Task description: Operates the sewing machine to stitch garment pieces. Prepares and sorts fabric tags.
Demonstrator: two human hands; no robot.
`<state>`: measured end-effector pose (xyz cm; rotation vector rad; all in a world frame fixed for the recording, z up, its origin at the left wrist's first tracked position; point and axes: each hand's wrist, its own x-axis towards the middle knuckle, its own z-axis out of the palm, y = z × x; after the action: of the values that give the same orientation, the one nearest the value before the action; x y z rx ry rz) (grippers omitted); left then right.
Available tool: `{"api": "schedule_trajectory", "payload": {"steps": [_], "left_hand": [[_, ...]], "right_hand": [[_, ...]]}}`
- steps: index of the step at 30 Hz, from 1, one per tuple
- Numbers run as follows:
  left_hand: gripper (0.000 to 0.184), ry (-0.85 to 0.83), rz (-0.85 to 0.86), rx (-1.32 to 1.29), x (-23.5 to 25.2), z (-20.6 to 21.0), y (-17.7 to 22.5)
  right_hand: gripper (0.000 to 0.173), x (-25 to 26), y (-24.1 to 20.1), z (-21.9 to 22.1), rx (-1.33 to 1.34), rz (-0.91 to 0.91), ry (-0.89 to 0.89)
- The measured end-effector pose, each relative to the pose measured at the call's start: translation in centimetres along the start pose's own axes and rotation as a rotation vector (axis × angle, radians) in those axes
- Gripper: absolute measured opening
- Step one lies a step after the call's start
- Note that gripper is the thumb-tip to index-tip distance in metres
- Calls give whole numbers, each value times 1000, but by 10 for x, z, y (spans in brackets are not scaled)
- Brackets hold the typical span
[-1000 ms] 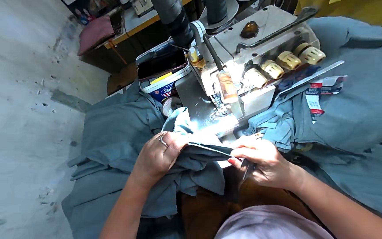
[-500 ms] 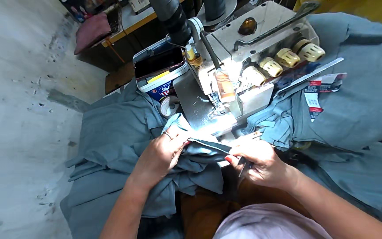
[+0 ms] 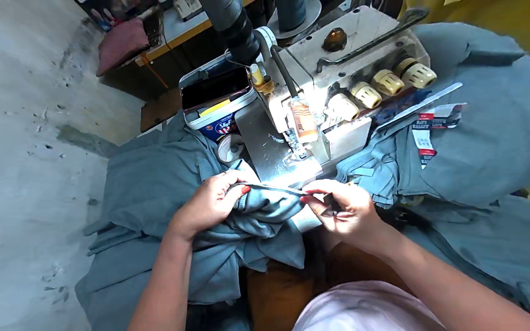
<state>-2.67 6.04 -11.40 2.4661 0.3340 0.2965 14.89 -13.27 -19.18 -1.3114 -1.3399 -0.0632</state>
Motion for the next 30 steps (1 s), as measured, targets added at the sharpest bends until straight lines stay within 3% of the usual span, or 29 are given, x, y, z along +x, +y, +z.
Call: {"api": "schedule_trajectory", "payload": {"steps": [3,4,6,8,10,14,19,24,30], "left_hand": [[17,21,-307,196,13,-1,52],[20,71,-279,265,10,1,51],[36,242,22,436,0,13,38],[43,251,205,412,-2,22,51],[37,243,296,410,3,35,57],[22,189,269,322,11,35,49],[13,159,-7,141,27,-2,62],[22,394,63,63,65,-34,38],[20,365,55,55,92,-50,40]], "right_hand": [[17,4,-2,2,-61,14,-12],[18,6,-3,2,-74,6,-18],[18,10,-5,1,-85,-23,-29],[17,14,-10,0,-90,-65,-37],[14,19,-14,1,-93,-106,-33],[15,33,-30,-4,-107,-74,-39],[21,34,-6,7,-205,-50,118],[29,17,14,16,-311,35,87],[24,12,21,17,-261,-8,104]]}}
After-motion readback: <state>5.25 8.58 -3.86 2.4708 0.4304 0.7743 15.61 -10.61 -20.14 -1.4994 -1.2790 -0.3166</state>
